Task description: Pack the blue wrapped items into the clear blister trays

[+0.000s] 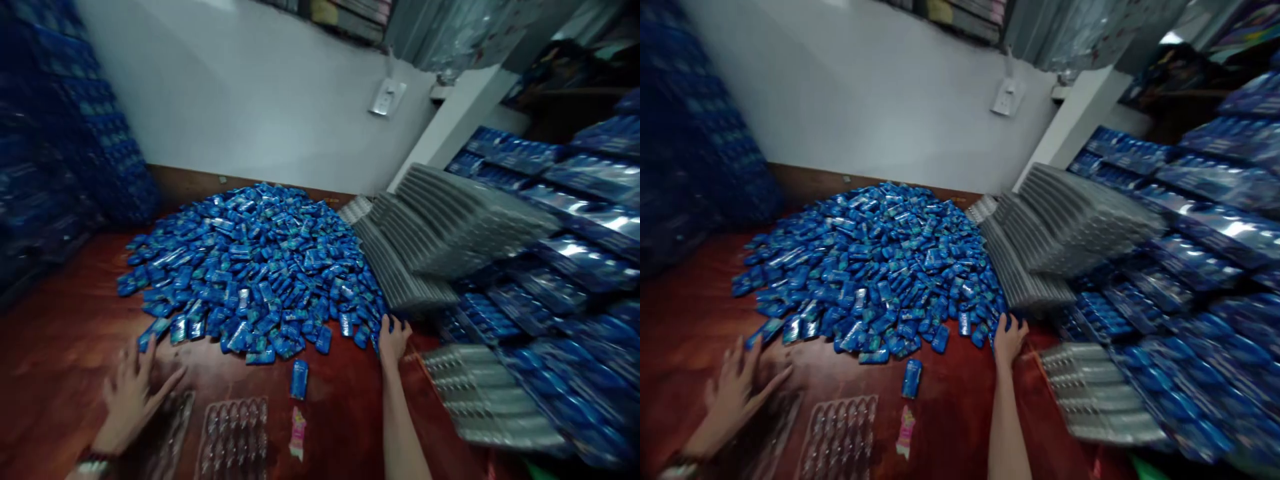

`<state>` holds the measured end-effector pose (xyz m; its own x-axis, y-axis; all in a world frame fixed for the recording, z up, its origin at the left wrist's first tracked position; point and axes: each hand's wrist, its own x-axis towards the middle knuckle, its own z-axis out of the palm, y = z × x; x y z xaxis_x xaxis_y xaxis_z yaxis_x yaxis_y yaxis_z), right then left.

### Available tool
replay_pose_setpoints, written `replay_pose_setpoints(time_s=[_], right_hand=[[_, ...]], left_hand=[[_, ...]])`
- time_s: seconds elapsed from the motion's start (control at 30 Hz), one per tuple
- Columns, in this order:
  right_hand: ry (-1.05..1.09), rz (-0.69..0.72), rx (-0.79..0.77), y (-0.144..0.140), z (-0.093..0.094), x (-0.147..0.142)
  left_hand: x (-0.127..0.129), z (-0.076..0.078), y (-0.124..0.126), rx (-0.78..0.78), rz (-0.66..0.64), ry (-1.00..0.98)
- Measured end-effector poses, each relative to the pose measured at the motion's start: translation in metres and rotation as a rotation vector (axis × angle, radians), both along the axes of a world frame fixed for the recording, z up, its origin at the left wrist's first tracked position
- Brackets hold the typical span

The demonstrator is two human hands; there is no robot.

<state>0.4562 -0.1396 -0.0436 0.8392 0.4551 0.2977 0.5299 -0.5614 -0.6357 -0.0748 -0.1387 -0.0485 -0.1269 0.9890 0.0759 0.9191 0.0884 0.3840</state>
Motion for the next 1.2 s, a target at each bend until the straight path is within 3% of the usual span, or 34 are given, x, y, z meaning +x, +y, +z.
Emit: replay_pose_setpoints(time_s=[0.03,0.13,0.27,0.33,0.43,0.6,0.73,0.93,1.03,1.13,1.2], right_hand=[[-0.001,0.028,0.017,0.006,-0.006,-0.017],[-0.032,0.137,0.066,0.031,-0.015,-0.076],[-0.094,0.212,0.064,0.070,-0.006,-0.139],[-0.134,0.295,0.000,0.087,0.005,-0.155],[-0.164,0.554,-0.115,0.114,0.022,-0.166],[-0.236,0.863,-0.323,0.165,0.046,-0.190],[-0.405,1.051,-0.446,0.181,0.052,-0.216],[-0.651,1.261,-0.516,0.157,0.053,-0.226],[-0.696,1.268,-0.454,0.127,0.056,-0.233],[-0.617,1.200,-0.360,0.076,0.052,-0.249],[-0.580,1.259,-0.338,0.040,0.043,-0.259]], left_hand=[[0.002,0.005,0.012,0.036,0.030,-0.001],[0.014,0.019,0.055,0.071,-0.042,0.011],[0.042,0.029,0.115,0.067,-0.196,0.074],[0.057,0.033,0.142,0.063,-0.262,0.069],[0.074,0.040,0.173,0.065,-0.312,0.045],[0.087,0.045,0.199,0.012,-0.391,0.023],[0.082,0.044,0.196,-0.010,-0.484,0.083],[0.061,0.041,0.162,-0.013,-0.582,0.250],[0.047,0.044,0.137,-0.012,-0.537,0.253],[0.030,0.048,0.106,-0.035,-0.436,0.161],[0.016,0.048,0.081,-0.027,-0.415,0.103]])
